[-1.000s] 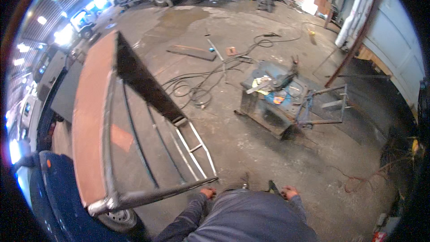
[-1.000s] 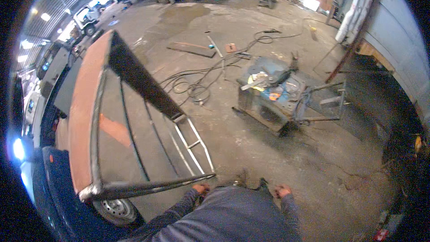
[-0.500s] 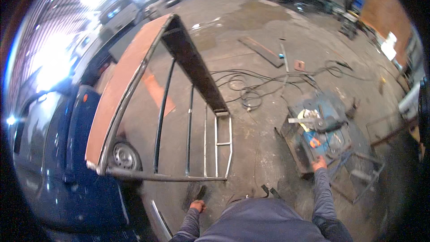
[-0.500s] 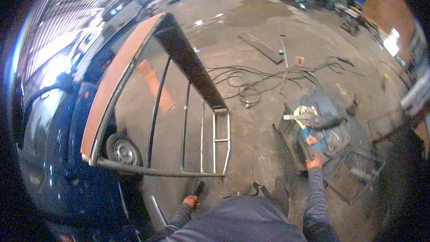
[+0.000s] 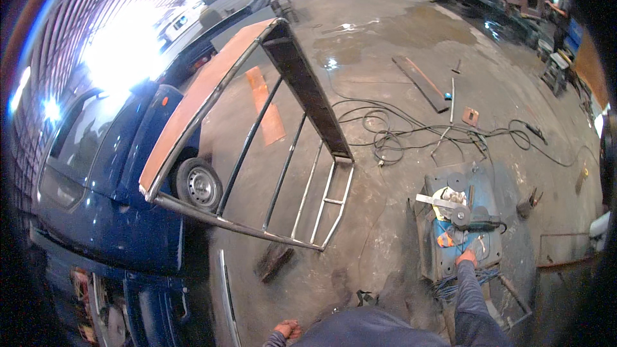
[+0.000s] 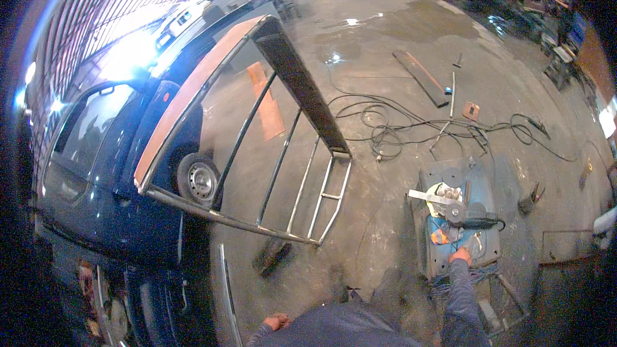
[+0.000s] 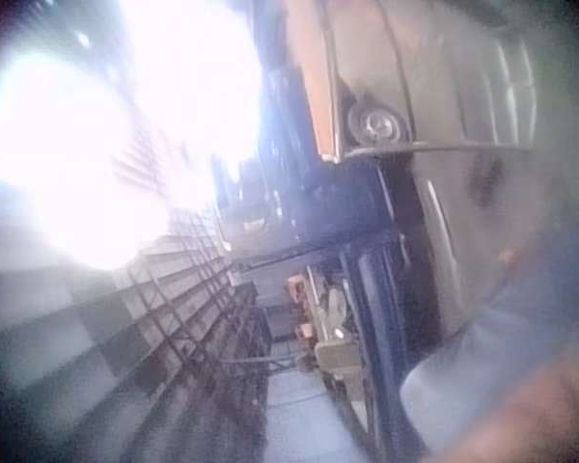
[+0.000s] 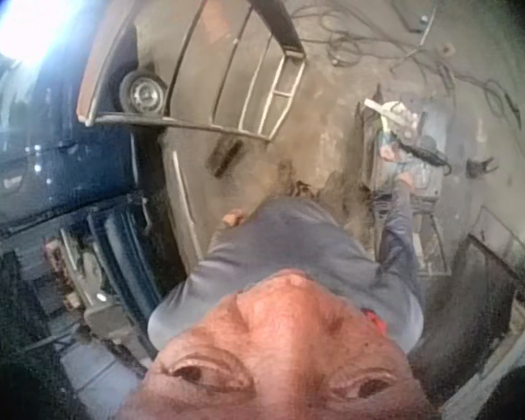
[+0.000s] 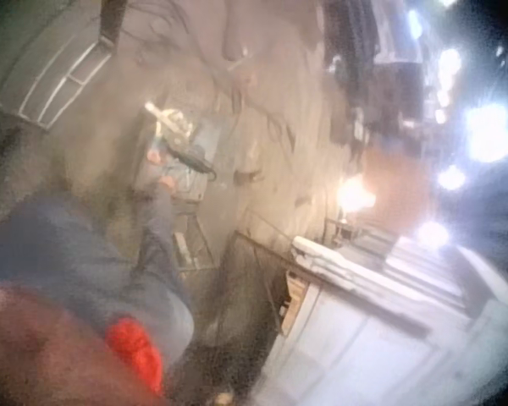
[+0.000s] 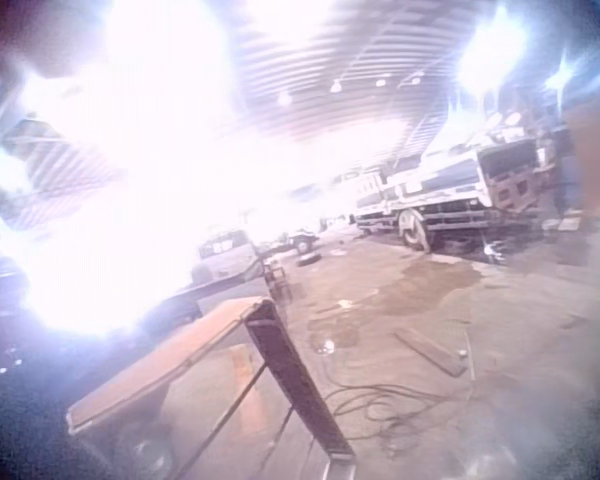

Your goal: The person walks through a workshop, picks up a metal frame with a wooden panel, and uses a handheld angle grinder to grind the metal edges. Sparks are visible during grinding. The person repositions the frame and continues grinding along different sections.

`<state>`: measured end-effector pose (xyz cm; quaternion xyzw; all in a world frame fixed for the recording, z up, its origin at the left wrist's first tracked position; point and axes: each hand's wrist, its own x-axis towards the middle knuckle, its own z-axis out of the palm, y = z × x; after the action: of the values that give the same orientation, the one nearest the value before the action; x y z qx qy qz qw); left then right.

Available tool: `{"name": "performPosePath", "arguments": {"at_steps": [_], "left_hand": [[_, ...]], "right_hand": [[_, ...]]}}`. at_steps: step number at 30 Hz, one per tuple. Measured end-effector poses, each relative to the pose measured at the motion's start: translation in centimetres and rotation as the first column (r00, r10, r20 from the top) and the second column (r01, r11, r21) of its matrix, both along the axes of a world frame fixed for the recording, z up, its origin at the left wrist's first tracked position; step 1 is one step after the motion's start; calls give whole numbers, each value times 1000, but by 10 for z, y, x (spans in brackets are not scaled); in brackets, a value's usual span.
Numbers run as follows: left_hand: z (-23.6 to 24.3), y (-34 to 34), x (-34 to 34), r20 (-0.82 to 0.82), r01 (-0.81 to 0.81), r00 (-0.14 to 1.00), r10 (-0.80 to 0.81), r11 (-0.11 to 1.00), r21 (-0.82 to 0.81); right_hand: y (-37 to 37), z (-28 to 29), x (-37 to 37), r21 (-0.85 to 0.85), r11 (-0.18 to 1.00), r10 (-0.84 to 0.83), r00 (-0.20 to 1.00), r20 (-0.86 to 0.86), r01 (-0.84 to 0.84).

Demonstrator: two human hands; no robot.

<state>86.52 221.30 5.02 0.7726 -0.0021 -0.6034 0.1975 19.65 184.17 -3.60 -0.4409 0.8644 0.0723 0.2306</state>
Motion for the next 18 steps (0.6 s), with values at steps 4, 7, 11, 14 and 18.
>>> {"name": "performPosePath", "arguments": {"at_steps": [4, 7, 11, 14, 18], "left_hand": [[14, 27, -5, 18, -264, 964, 264, 964, -8], [12, 51, -9, 114, -62, 991, 71, 995, -79], [5, 59, -7, 70, 324, 943, -326, 945, 44], [-10, 57, -15, 79, 252, 964, -254, 967, 36], [-28, 56, -15, 1, -200, 980, 201, 978, -54]], "right_hand": [[-18, -4, -10, 130, 990, 59, 998, -12, -57], [-22, -5, -11, 147, 986, 90, 995, -53, -82], [-26, 0, -13, 80, 995, 62, 995, -76, -56], [-23, 27, -14, 29, 998, 60, 995, -84, -58], [-4, 89, 1, -167, 982, 77, 995, -59, -86]]}}
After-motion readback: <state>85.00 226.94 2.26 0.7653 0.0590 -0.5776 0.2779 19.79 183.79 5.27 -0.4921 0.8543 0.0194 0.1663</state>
